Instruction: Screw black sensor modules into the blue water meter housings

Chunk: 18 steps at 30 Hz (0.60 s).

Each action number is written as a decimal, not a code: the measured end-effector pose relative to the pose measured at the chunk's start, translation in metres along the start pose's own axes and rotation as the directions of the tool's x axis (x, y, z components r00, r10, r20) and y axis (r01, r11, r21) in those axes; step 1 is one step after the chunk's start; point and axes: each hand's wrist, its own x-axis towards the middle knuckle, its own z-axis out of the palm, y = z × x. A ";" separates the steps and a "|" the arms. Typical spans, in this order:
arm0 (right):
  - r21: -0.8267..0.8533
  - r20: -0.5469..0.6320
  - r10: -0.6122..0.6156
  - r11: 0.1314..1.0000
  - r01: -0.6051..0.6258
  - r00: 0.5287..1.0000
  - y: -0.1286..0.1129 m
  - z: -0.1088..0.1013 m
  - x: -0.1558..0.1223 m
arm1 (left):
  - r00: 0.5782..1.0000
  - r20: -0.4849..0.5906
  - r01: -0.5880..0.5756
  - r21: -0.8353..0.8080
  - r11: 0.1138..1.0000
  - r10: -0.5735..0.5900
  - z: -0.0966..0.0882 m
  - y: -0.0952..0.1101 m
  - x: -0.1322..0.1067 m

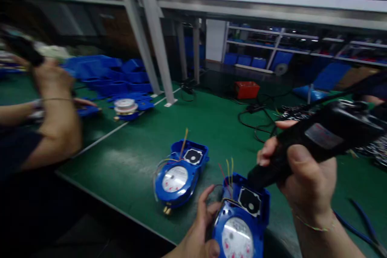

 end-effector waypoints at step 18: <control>-0.246 -0.065 -0.177 0.957 0.156 0.982 0.009 0.010 0.003 | 0.915 -0.150 0.291 -0.394 0.872 -0.374 -0.020 -0.037 0.012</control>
